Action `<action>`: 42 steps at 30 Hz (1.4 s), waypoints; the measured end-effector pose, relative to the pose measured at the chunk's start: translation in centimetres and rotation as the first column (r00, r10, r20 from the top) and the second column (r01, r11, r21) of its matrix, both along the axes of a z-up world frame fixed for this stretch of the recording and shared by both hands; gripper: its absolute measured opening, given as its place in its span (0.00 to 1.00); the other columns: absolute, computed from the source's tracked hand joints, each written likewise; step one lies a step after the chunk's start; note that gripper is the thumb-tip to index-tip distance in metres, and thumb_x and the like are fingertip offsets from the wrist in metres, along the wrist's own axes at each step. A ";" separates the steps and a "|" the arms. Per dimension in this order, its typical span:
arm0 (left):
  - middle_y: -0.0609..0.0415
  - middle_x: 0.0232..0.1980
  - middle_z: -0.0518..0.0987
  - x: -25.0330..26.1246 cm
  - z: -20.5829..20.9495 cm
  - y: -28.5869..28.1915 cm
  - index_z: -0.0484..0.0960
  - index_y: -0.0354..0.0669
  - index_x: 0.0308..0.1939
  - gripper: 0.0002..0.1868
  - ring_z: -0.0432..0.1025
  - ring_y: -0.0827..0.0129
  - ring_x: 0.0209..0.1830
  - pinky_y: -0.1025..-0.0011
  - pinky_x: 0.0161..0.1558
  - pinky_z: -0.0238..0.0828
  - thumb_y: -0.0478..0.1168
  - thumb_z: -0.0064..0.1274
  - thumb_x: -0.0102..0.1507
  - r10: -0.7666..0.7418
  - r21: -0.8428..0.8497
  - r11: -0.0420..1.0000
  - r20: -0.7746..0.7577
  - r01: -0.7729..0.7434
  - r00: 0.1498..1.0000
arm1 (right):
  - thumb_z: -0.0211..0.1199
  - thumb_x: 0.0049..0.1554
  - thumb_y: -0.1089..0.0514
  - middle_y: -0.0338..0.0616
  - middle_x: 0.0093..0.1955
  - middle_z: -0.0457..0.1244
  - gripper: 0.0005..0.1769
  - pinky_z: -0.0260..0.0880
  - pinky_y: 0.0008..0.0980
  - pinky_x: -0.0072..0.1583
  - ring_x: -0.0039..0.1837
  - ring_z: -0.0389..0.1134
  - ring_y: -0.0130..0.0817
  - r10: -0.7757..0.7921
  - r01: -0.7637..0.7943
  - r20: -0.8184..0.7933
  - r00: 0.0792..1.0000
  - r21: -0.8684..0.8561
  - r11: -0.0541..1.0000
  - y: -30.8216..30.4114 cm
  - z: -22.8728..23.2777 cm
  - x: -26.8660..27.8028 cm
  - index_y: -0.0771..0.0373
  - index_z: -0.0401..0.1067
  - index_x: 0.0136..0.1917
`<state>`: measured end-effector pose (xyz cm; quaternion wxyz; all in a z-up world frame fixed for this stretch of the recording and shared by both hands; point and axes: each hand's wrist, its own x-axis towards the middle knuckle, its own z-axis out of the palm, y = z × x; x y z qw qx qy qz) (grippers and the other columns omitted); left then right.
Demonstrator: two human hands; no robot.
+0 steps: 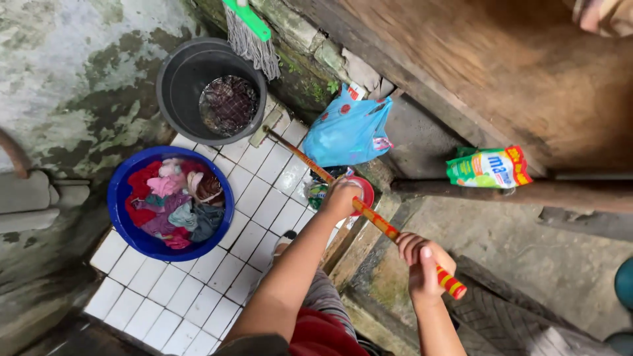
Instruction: The recorder uses a brush to scrub the tiled floor and drainage area in a wet room bathroom while splashing water from a basin.
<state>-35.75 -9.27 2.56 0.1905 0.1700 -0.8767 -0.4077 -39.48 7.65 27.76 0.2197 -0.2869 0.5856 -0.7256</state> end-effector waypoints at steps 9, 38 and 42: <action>0.48 0.27 0.77 -1.0 3.5 4.6 0.78 0.48 0.23 0.03 0.75 0.48 0.33 0.51 0.38 0.68 0.37 0.57 0.48 -0.242 0.258 0.939 0.029 0.227 0.970 | 0.50 0.68 0.58 0.45 0.31 0.55 0.20 0.65 0.48 0.60 0.40 0.60 0.41 -0.165 0.156 0.074 0.983 0.114 0.981 3.5 6.3 0.1 0.65 0.59 0.34; 0.55 0.28 0.79 8.8 -5.5 10.8 0.78 0.49 0.21 0.06 0.74 0.56 0.40 0.55 0.48 0.65 0.38 0.61 0.48 -0.263 -0.084 0.959 0.098 0.271 0.960 | 0.56 0.65 0.52 0.45 0.29 0.56 0.27 0.65 0.46 0.48 0.35 0.59 0.41 -0.244 0.243 -0.027 0.969 -0.032 0.969 14.6 -7.7 13.3 0.65 0.57 0.28; 0.57 0.30 0.80 7.0 -3.4 16.3 0.78 0.49 0.22 0.05 0.74 0.57 0.42 0.56 0.50 0.64 0.35 0.58 0.49 -0.357 0.001 0.933 0.095 0.359 0.929 | 0.55 0.64 0.50 0.43 0.27 0.56 0.26 0.65 0.46 0.50 0.33 0.58 0.37 -0.319 0.319 0.017 0.948 -0.077 0.945 19.3 -6.7 12.4 0.64 0.57 0.28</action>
